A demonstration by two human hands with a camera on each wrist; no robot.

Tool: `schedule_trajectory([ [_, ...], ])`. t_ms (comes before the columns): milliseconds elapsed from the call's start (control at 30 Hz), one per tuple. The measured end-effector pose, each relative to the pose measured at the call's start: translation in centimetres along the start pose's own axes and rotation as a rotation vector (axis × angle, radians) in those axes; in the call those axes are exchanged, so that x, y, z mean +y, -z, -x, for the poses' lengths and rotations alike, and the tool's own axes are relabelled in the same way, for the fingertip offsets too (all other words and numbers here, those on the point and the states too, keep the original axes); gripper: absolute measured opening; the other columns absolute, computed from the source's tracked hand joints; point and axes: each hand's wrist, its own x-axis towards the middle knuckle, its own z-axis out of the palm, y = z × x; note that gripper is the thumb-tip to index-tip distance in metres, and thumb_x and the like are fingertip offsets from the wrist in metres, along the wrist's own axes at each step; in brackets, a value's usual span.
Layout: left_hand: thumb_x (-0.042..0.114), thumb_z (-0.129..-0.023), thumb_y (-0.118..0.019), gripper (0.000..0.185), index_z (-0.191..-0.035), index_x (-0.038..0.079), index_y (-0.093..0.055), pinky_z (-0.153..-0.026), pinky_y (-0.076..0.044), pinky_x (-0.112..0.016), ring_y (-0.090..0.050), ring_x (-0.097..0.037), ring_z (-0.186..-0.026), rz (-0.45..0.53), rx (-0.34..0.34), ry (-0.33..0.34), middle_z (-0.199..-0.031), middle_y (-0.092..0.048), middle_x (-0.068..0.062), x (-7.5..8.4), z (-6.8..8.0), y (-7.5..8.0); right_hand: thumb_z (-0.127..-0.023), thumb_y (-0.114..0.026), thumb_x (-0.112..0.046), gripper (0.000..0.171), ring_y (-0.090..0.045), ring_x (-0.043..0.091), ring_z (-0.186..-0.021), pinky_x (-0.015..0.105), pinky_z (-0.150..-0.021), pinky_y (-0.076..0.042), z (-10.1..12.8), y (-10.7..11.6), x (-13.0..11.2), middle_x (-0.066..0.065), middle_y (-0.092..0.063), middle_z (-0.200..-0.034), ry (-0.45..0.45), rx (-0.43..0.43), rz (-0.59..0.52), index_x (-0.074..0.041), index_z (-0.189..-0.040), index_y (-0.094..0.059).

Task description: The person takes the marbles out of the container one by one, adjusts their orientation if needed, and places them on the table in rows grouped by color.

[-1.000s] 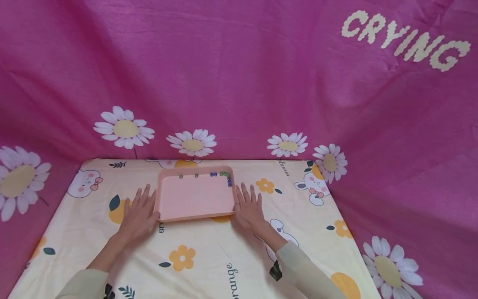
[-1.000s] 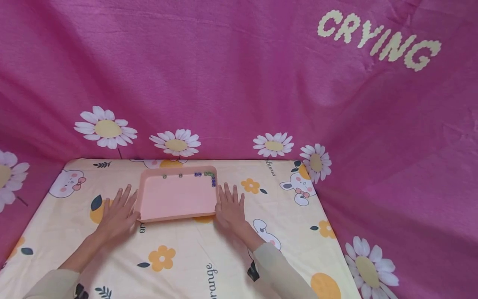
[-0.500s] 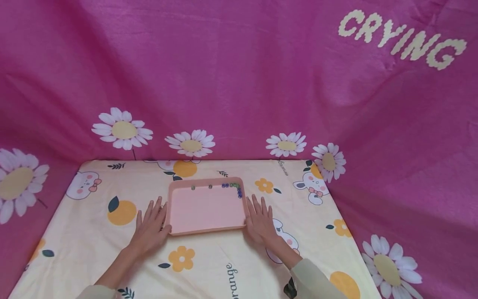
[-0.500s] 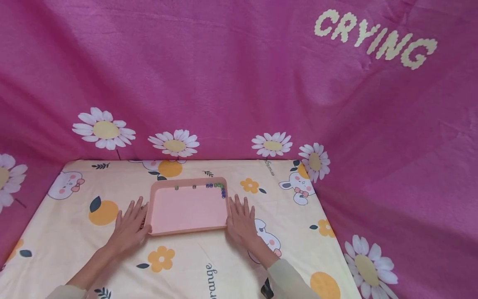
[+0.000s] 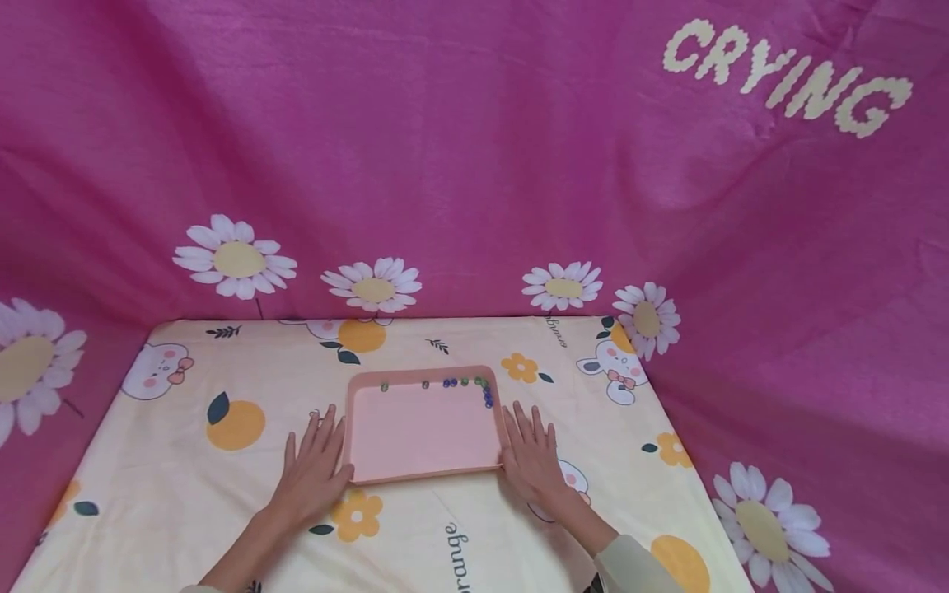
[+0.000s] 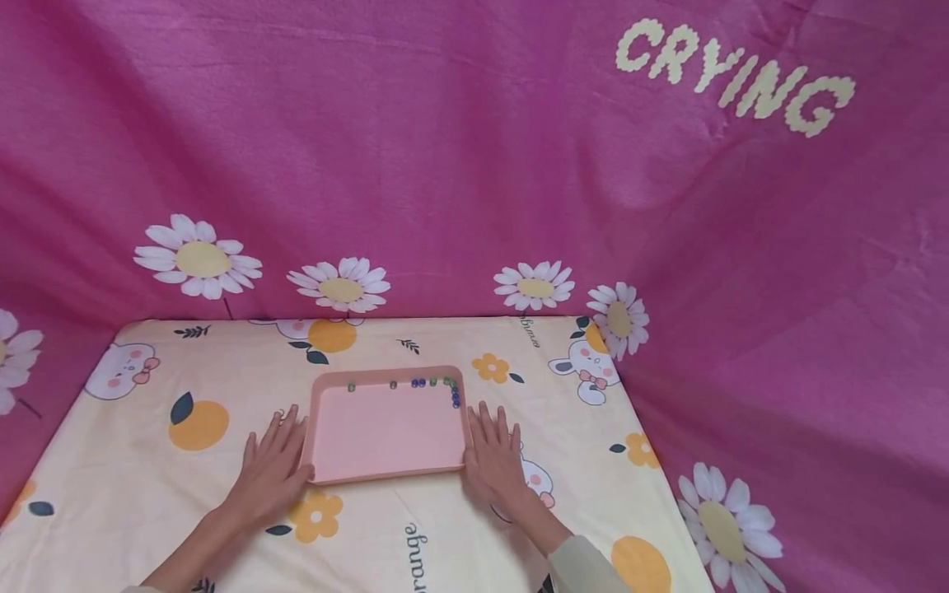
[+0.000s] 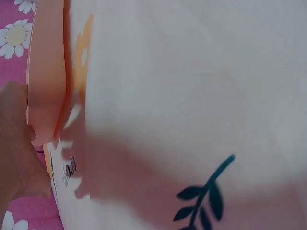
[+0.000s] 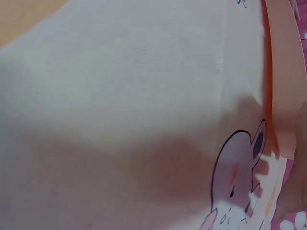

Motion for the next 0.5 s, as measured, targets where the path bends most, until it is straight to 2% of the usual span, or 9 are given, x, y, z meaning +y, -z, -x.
schedule_trajectory([
  [200,0.03,-0.097,-0.057,0.072,-0.154,-0.002,-0.028,-0.114,0.002,-0.065,-0.005,-0.043,-0.148,0.016,0.006,0.007,-0.164,-0.012,-0.02,0.7,0.4,-1.1,-0.104,-0.038,-0.027,0.058,-0.009,0.042,-0.149,0.066,-0.114,-0.008,1.2,-0.3,0.6,0.014,-0.019,-0.164,-0.019,-0.003,-0.017,-0.01,-0.158,-0.026],
  [500,0.026,-0.096,-0.056,0.072,-0.154,-0.004,-0.027,-0.113,-0.001,-0.068,-0.005,-0.043,-0.148,0.054,0.007,0.001,-0.163,-0.011,-0.021,1.3,0.8,-1.4,-0.104,-0.037,-0.027,0.059,-0.006,0.041,-0.149,0.065,-0.115,-0.005,2.3,-0.5,0.9,0.014,-0.017,-0.164,-0.042,-0.043,-0.027,-0.008,-0.158,-0.024],
])
